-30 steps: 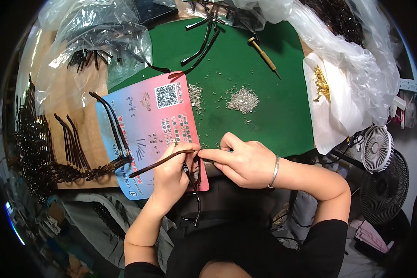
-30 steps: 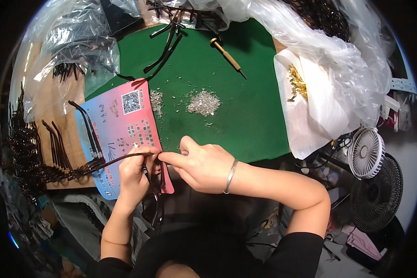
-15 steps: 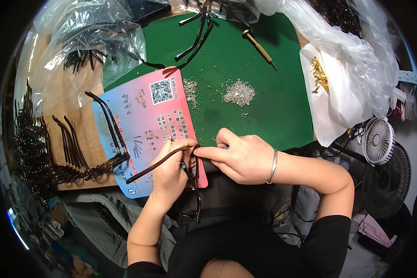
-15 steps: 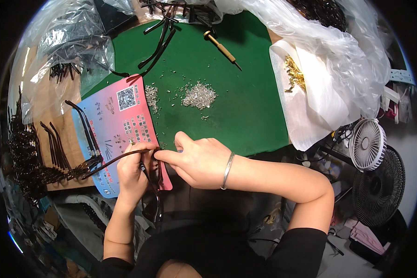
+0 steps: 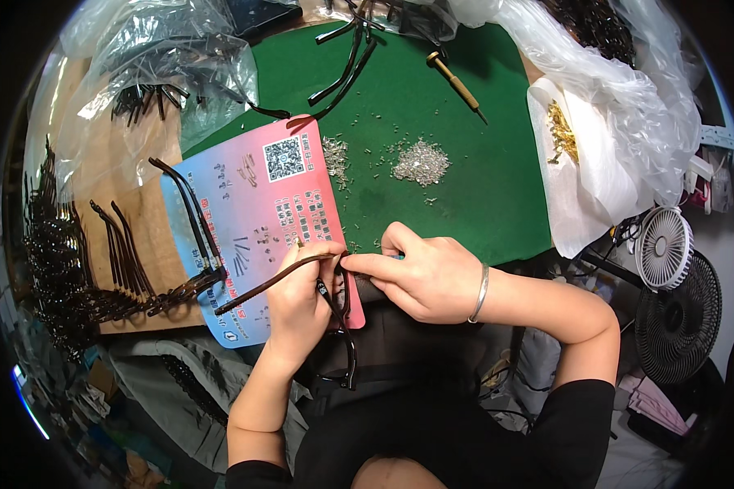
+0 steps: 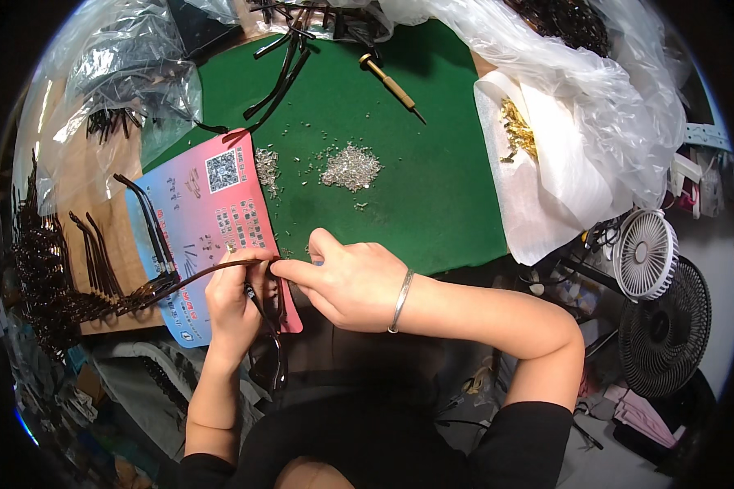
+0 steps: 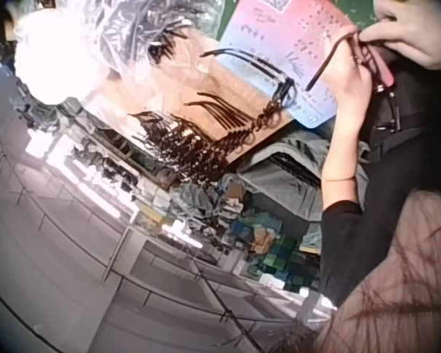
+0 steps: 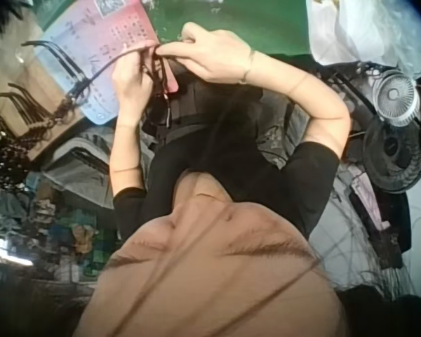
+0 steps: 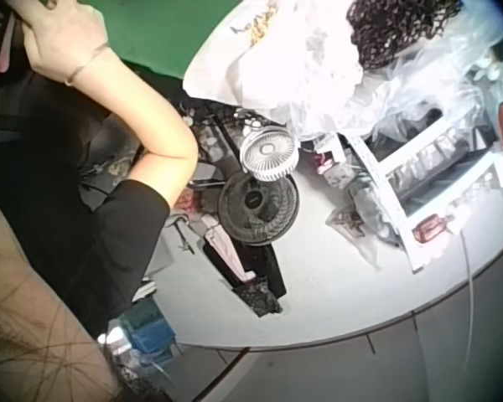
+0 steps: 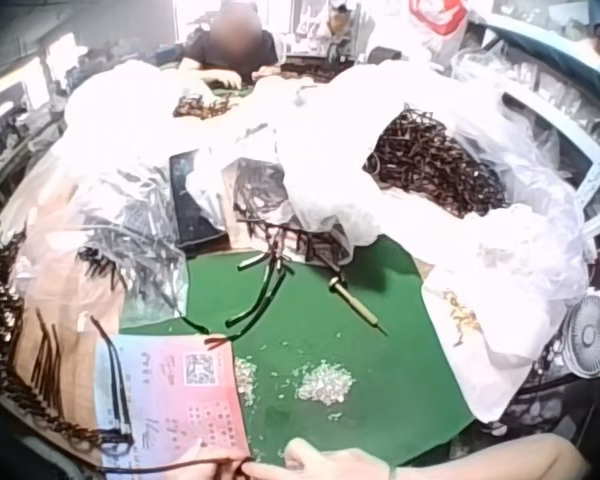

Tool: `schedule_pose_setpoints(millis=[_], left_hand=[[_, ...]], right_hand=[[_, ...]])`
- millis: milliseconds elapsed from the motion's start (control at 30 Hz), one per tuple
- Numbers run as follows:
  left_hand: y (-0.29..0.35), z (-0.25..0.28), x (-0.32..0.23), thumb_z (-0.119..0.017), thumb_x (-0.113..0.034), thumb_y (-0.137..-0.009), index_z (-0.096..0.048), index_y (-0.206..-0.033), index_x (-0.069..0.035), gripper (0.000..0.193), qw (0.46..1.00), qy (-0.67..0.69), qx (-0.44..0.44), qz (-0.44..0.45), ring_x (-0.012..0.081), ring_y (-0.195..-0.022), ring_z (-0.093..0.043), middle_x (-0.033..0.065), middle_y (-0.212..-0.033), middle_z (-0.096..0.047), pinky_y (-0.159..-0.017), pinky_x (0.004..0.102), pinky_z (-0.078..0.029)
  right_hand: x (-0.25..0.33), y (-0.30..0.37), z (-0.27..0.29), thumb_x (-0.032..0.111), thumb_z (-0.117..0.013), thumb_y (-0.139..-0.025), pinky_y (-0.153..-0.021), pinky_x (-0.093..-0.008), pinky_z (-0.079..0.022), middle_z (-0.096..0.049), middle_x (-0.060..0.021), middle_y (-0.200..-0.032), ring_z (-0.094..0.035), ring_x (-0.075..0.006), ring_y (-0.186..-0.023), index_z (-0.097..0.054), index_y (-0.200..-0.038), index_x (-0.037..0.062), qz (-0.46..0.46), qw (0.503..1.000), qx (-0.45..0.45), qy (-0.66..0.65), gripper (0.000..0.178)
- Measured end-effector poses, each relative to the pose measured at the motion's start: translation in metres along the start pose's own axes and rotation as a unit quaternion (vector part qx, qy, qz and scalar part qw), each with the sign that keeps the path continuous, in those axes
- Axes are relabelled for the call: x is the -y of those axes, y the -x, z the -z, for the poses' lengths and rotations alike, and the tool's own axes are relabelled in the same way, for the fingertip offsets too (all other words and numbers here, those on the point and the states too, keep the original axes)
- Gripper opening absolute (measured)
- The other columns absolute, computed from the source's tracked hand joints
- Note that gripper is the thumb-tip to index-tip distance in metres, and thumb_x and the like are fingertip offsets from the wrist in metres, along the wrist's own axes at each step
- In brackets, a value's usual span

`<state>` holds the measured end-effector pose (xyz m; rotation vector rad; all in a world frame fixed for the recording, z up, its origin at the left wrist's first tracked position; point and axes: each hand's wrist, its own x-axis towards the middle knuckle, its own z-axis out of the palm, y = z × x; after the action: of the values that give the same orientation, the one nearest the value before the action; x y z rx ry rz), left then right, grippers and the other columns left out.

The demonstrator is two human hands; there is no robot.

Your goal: The person assembles eyeglasses by inserting small metal screws into the hinge area of the frames using a screwdriver. They repeatedly pick up frames, tighten the screws, and place the finished glasses aside.

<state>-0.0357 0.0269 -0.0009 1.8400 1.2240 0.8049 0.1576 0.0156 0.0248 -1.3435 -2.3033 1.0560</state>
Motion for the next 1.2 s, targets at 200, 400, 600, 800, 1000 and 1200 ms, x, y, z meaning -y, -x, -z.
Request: schedule_pose_setpoints(millis=[200,400,600,800,1000,1200], left_hand=[[0.0,0.0,-0.001,-0.054,0.008,-0.083,-0.058,-0.093,0.001,0.013,1.0,0.006,0.0,0.006,0.0136,-0.056,-0.054,0.008,-0.075,-0.055,-0.05,0.0255,-0.044],[0.0,-0.002,-0.001,-0.057,0.01,-0.079,-0.059,-0.092,0.001,0.015,1.0,0.008,-0.009,0.006,0.0184,-0.055,-0.053,0.0103,-0.073,-0.055,-0.05,0.0286,-0.043],[-0.001,-0.001,-0.003,-0.057,0.008,-0.08,-0.059,-0.091,0.001,0.013,1.0,0.007,-0.009,0.006,0.0176,-0.055,-0.053,0.0099,-0.073,-0.055,-0.048,0.0277,-0.043],[-0.001,-0.001,-0.002,-0.058,0.008,-0.08,-0.059,-0.092,0.001,0.013,1.0,0.004,-0.011,0.006,0.0182,-0.054,-0.053,0.0101,-0.073,-0.056,-0.048,0.0283,-0.043],[-0.001,-0.002,-0.001,-0.058,0.007,-0.08,-0.059,-0.092,0.001,0.013,1.0,-0.012,-0.012,-0.009,0.0205,-0.058,-0.055,0.011,-0.075,-0.057,-0.052,0.0297,-0.044],[-0.001,-0.003,-0.001,-0.058,0.007,-0.08,-0.059,-0.092,0.001,0.013,1.0,-0.01,-0.02,-0.012,0.0213,-0.061,-0.057,0.0115,-0.076,-0.058,-0.054,0.0299,-0.046]], right_hand=[[-0.003,-0.001,0.003,0.016,-0.056,-0.082,-0.05,-0.0325,-0.049,-0.046,-0.0091,-0.085,-0.055,-0.0222,-0.06,-0.055,-0.119,0.0176,0.008,1.0,0.011,-0.009,0.036],[-0.002,-0.003,0.006,0.017,-0.056,-0.083,-0.049,-0.0331,-0.049,-0.046,-0.0092,-0.085,-0.056,-0.0229,-0.058,-0.055,-0.119,0.0182,-0.006,0.999,0.034,0.015,0.036],[-0.003,-0.002,0.004,0.017,-0.056,-0.083,-0.048,-0.033,-0.049,-0.047,-0.0093,-0.084,-0.056,-0.0232,-0.058,-0.056,-0.118,0.0183,0.007,1.0,0.018,0.018,0.035],[-0.003,-0.002,0.002,0.018,-0.057,-0.082,-0.047,-0.033,-0.048,-0.047,-0.0093,-0.083,-0.056,-0.023,-0.057,-0.057,-0.116,0.0184,0.011,1.0,0.005,0.016,0.034],[-0.003,-0.002,-0.006,0.017,-0.059,-0.074,-0.042,-0.0334,-0.049,-0.051,-0.0129,-0.083,-0.058,-0.0227,-0.049,-0.055,-0.111,0.0165,0.094,0.987,-0.037,0.124,0.038],[-0.004,-0.003,-0.006,0.017,-0.059,-0.071,-0.041,-0.0306,-0.047,-0.051,-0.0112,-0.082,-0.058,-0.0203,-0.051,-0.054,-0.112,0.0156,0.107,0.981,-0.042,0.155,0.042]])
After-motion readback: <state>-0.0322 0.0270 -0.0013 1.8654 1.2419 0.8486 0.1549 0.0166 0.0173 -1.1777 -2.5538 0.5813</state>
